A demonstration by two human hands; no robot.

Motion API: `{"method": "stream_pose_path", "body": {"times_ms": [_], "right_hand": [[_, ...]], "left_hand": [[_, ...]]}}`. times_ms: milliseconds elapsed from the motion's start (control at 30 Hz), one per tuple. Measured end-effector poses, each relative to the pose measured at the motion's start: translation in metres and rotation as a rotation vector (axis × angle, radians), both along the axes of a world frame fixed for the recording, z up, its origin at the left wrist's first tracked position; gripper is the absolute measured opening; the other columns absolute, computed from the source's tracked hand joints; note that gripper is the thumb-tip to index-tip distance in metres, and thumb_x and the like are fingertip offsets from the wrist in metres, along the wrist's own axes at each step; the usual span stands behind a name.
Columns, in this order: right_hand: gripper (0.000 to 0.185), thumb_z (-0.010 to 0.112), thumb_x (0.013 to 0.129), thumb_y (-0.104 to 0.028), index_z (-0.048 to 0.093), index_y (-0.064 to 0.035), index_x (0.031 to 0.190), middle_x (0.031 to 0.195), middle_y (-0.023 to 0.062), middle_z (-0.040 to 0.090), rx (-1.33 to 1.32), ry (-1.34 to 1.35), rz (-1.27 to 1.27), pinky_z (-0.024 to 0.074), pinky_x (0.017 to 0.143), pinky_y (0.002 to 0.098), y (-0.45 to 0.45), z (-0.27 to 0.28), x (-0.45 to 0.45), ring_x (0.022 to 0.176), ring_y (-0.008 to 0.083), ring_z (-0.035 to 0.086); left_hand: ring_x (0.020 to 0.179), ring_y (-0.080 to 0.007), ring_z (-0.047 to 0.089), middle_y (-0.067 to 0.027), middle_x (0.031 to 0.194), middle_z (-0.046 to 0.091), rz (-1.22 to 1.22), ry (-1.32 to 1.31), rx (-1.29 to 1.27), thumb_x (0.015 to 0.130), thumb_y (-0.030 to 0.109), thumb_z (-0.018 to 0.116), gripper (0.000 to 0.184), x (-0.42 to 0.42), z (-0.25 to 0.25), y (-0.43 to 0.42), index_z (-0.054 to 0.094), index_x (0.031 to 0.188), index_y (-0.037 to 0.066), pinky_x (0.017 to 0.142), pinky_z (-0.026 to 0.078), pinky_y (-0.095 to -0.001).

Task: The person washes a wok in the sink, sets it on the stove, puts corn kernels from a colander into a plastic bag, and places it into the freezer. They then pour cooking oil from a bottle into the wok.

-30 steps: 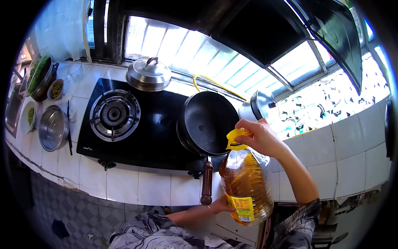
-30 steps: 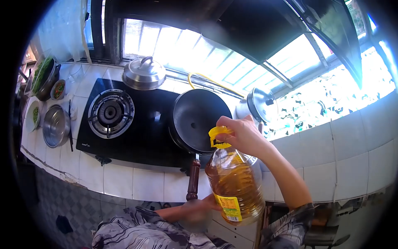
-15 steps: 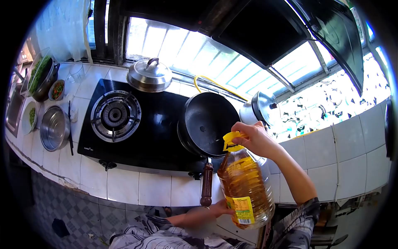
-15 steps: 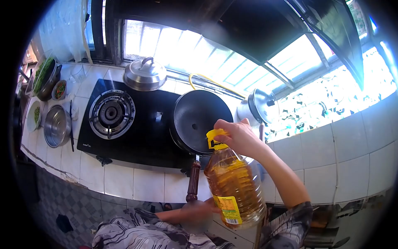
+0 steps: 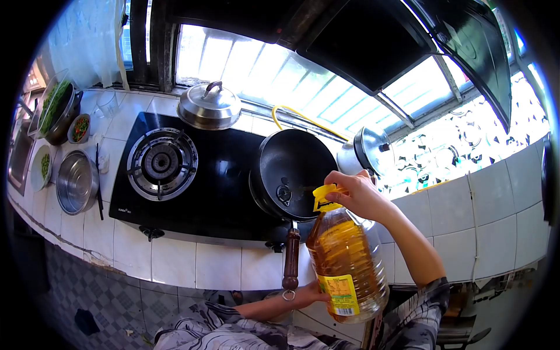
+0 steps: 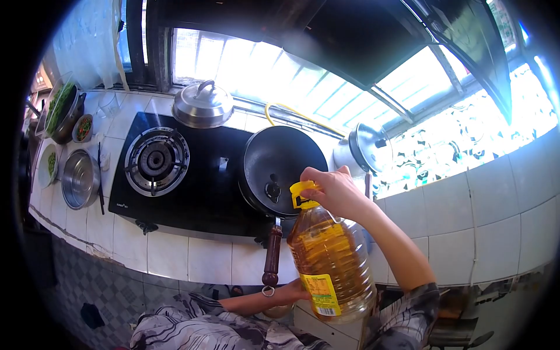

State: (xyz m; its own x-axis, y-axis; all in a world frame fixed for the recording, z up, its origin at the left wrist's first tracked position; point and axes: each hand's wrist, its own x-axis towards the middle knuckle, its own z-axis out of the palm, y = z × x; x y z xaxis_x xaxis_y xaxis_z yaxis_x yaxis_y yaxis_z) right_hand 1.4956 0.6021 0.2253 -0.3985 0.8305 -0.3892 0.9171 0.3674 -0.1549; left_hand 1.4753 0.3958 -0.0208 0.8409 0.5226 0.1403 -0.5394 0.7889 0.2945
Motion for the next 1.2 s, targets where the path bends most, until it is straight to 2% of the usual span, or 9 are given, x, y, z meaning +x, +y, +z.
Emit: {"method": "stream_pose_path", "body": {"times_ms": [200, 400, 433, 700, 767, 900, 1000, 1100, 1200], "right_hand": [[0.023, 0.053, 0.086, -0.030, 0.052, -0.0124, 0.100, 0.078, 0.0100, 0.064, 0.064, -0.018, 0.067, 0.0286, 0.087, 0.0372, -0.001, -0.002, 0.004, 0.067, 0.0219, 0.055], [0.025, 0.056, 0.083, -0.031, 0.054, -0.0119, 0.099, 0.080, 0.0107, 0.064, 0.117, 0.071, 0.013, 0.0294, 0.087, 0.0376, -0.008, 0.015, 0.008, 0.076, 0.0252, 0.052], [0.021, 0.063, 0.080, -0.017, 0.054, -0.0069, 0.095, 0.079, 0.0108, 0.064, 0.124, 0.116, 0.019, 0.0429, 0.076, 0.0346, -0.007, 0.016, 0.010, 0.072, 0.0212, 0.060], [0.025, 0.065, 0.078, -0.012, 0.051, -0.0048, 0.097, 0.073, 0.0103, 0.061, 0.202, 0.294, -0.022, 0.0469, 0.062, 0.0264, -0.023, 0.027, 0.028, 0.064, 0.0163, 0.060], [0.031, 0.069, 0.074, -0.020, 0.054, -0.0097, 0.098, 0.068, 0.0079, 0.060, 0.093, 0.343, -0.220, 0.0402, 0.074, 0.0348, -0.042, 0.042, 0.030, 0.066, 0.0198, 0.057], [0.032, 0.071, 0.070, -0.012, 0.051, -0.0089, 0.095, 0.073, 0.0077, 0.060, 0.167, 0.232, -0.283, 0.0445, 0.062, 0.0303, -0.107, 0.065, 0.053, 0.067, 0.0162, 0.058], [0.036, 0.072, 0.066, -0.004, 0.048, -0.0077, 0.092, 0.077, 0.0076, 0.059, 0.228, 0.405, -0.465, 0.0440, 0.055, 0.0221, -0.173, 0.066, 0.081, 0.065, 0.0120, 0.057], [0.047, 0.079, 0.056, -0.003, 0.046, -0.0055, 0.089, 0.072, 0.0068, 0.054, 0.054, 0.868, -0.826, 0.0444, 0.058, 0.0167, -0.236, 0.051, 0.111, 0.067, 0.0118, 0.054], [0.046, 0.080, 0.057, -0.008, 0.047, -0.0055, 0.088, 0.073, 0.0079, 0.054, 0.067, 0.581, -0.725, 0.0460, 0.057, 0.0207, -0.303, 0.017, 0.142, 0.073, 0.0159, 0.054]], "left_hand": [[0.114, -0.0215, 0.045, -0.0120, 0.122, 0.048, 0.035, 0.026, -0.012, 0.065, 0.010, 0.077, 0.073, -0.001, 0.004, 0.001, 0.036, 0.124, 0.000, 0.101, 0.032, -0.0344], [0.115, -0.0207, 0.045, -0.0107, 0.124, 0.048, 0.083, 0.250, 0.273, 0.066, 0.018, 0.077, 0.075, 0.005, -0.023, 0.009, 0.036, 0.127, 0.004, 0.100, 0.034, -0.0371], [0.115, -0.0213, 0.044, -0.0112, 0.124, 0.047, 0.117, 0.266, 0.312, 0.066, 0.016, 0.077, 0.075, 0.002, -0.025, 0.013, 0.035, 0.127, 0.002, 0.100, 0.033, -0.0362], [0.113, -0.0199, 0.046, -0.0085, 0.122, 0.049, 0.301, 0.502, 0.475, 0.056, 0.022, 0.083, 0.088, -0.009, -0.042, 0.030, 0.034, 0.127, 0.003, 0.095, 0.036, -0.0351], [0.114, -0.0213, 0.044, -0.0088, 0.121, 0.049, 0.328, 0.489, 0.527, 0.056, 0.020, 0.083, 0.089, -0.016, -0.039, 0.030, 0.034, 0.127, 0.003, 0.097, 0.035, -0.0350], [0.114, -0.0248, 0.042, -0.0120, 0.118, 0.046, 0.280, 0.592, 0.767, 0.051, 0.014, 0.083, 0.093, -0.033, -0.008, 0.023, 0.030, 0.127, 0.002, 0.099, 0.031, -0.0339], [0.113, -0.0245, 0.042, -0.0123, 0.117, 0.045, 0.368, 0.545, 0.921, 0.048, 0.016, 0.084, 0.096, -0.023, -0.017, 0.004, 0.030, 0.126, 0.001, 0.099, 0.032, -0.0338], [0.117, -0.0219, 0.037, -0.0115, 0.125, 0.039, 0.166, 0.461, 0.916, 0.047, 0.018, 0.085, 0.104, -0.019, 0.003, -0.016, 0.024, 0.130, 0.002, 0.102, 0.028, -0.0340], [0.121, -0.0271, 0.035, -0.0167, 0.128, 0.036, 0.066, 0.499, 1.068, 0.050, 0.023, 0.083, 0.103, -0.008, -0.010, -0.041, 0.024, 0.131, 0.000, 0.102, 0.028, -0.0364]]}}
